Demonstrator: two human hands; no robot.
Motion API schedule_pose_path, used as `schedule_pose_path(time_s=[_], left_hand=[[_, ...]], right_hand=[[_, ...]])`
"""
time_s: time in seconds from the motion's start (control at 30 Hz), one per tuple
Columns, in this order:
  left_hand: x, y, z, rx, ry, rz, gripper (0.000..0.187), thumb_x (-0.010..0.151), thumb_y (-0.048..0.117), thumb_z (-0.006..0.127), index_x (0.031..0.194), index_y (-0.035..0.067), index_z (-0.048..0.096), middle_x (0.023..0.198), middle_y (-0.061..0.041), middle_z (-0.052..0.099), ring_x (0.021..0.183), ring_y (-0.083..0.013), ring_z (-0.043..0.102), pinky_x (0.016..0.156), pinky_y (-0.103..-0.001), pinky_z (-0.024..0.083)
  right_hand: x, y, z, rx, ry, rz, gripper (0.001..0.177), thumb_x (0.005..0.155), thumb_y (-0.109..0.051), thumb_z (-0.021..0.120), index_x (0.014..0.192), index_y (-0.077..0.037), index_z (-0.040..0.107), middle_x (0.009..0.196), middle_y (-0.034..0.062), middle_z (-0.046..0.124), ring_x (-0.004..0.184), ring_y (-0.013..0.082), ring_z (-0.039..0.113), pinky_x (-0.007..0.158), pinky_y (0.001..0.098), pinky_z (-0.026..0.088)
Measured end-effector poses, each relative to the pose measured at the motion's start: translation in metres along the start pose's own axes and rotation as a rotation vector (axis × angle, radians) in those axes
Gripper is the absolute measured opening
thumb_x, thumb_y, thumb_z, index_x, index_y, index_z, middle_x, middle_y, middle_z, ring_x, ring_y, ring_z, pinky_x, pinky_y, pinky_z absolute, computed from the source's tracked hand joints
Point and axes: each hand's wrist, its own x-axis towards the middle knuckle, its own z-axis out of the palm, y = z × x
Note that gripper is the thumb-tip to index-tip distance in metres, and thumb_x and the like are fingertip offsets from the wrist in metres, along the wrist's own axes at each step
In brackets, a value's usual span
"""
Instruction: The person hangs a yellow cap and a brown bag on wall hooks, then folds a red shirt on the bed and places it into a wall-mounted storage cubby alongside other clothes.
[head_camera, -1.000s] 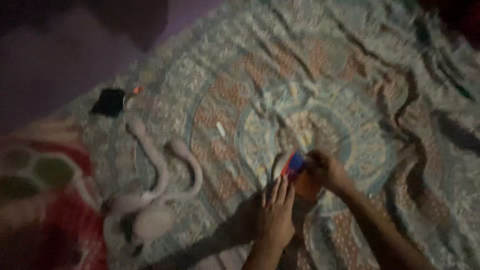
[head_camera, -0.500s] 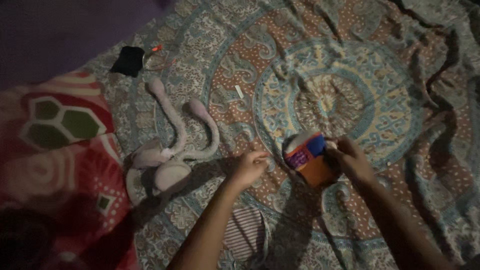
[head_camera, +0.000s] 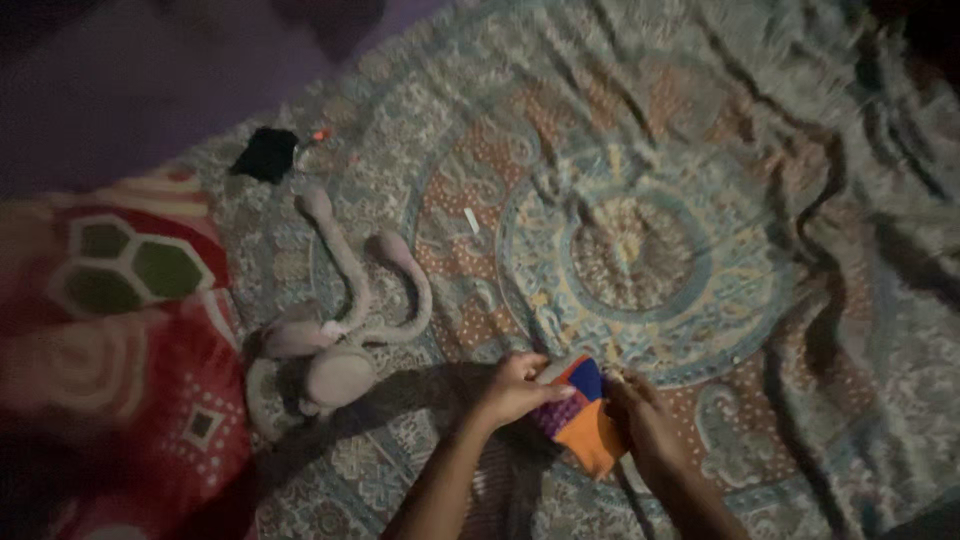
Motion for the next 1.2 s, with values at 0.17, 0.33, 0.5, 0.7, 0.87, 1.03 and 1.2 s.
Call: schedule_pose_path(time_s=[0.17,0.33,0.5,0.7,0.87,1.03,1.2], left_hand=[[-0.029,0.045,-0.022,0.171,0.114,0.103,0.048,0.077,0.037,0.087,0.101,-0.003,0.076,0.087,-0.011,0.077,0.079,-0.0207,0.073,0.070,-0.033,0.056],[-0.081,0.108,-0.040,0.247,0.337,0.125,0.045,0.079,0.032,0.086,0.109,0.003,0.070,0.095,-0.011,0.073,0.085,-0.0212,0.071,0.074,-0.038,0.055],[-0.118,0.131,-0.056,0.091,0.300,0.217,0.047,0.074,0.028,0.085,0.109,0.000,0.070,0.091,-0.010,0.077,0.082,-0.0190,0.075,0.073,-0.036,0.057],[-0.150,0.146,-0.079,0.082,0.122,0.192,0.068,0.077,0.036,0.093,0.119,-0.006,0.061,0.100,-0.012,0.071,0.087,-0.0179,0.068,0.074,-0.035,0.056],[-0.176,0.150,-0.088,0.015,0.135,0.357,0.075,0.066,0.033,0.094,0.127,0.003,0.061,0.109,-0.008,0.076,0.095,-0.0158,0.072,0.082,-0.033,0.059],[-0.218,0.170,-0.108,0.358,0.381,0.447,0.071,0.067,0.032,0.096,0.124,0.004,0.065,0.108,-0.013,0.075,0.098,-0.0239,0.071,0.084,-0.038,0.057],[-0.264,0.188,-0.122,0.395,0.415,0.480,0.069,0.066,0.033,0.093,0.122,0.004,0.064,0.104,-0.014,0.077,0.094,-0.0243,0.075,0.083,-0.038,0.059]], right_hand=[[-0.035,-0.041,0.014,0.081,-0.018,0.135,0.025,0.096,-0.029,0.060,0.111,-0.009,0.064,0.090,0.0031,0.067,0.075,0.0154,0.061,0.067,0.0315,0.049],[-0.091,-0.098,0.044,-0.070,-0.170,0.152,0.030,0.091,-0.032,0.067,0.115,-0.013,0.067,0.093,0.0038,0.074,0.080,0.0172,0.070,0.070,0.0330,0.054],[-0.118,-0.112,0.049,-0.079,-0.292,0.113,0.033,0.088,-0.023,0.072,0.118,-0.008,0.068,0.091,0.0034,0.072,0.079,0.0157,0.069,0.068,0.0323,0.055],[-0.126,-0.124,0.053,0.028,-0.209,0.066,0.027,0.089,-0.016,0.070,0.114,-0.007,0.070,0.091,0.0032,0.073,0.077,0.0173,0.069,0.066,0.0346,0.056],[-0.156,-0.137,0.062,0.050,-0.257,-0.041,0.028,0.092,-0.017,0.065,0.118,-0.008,0.070,0.099,0.0090,0.076,0.080,0.0221,0.071,0.069,0.0369,0.056],[-0.203,-0.154,0.073,0.175,-0.493,-0.184,0.030,0.089,-0.008,0.058,0.118,-0.007,0.063,0.110,0.0149,0.077,0.092,0.0293,0.076,0.082,0.0444,0.062],[-0.249,-0.163,0.103,0.068,-0.533,-0.177,0.037,0.096,-0.015,0.055,0.126,0.002,0.065,0.117,0.0152,0.076,0.099,0.0299,0.073,0.083,0.0442,0.060]])
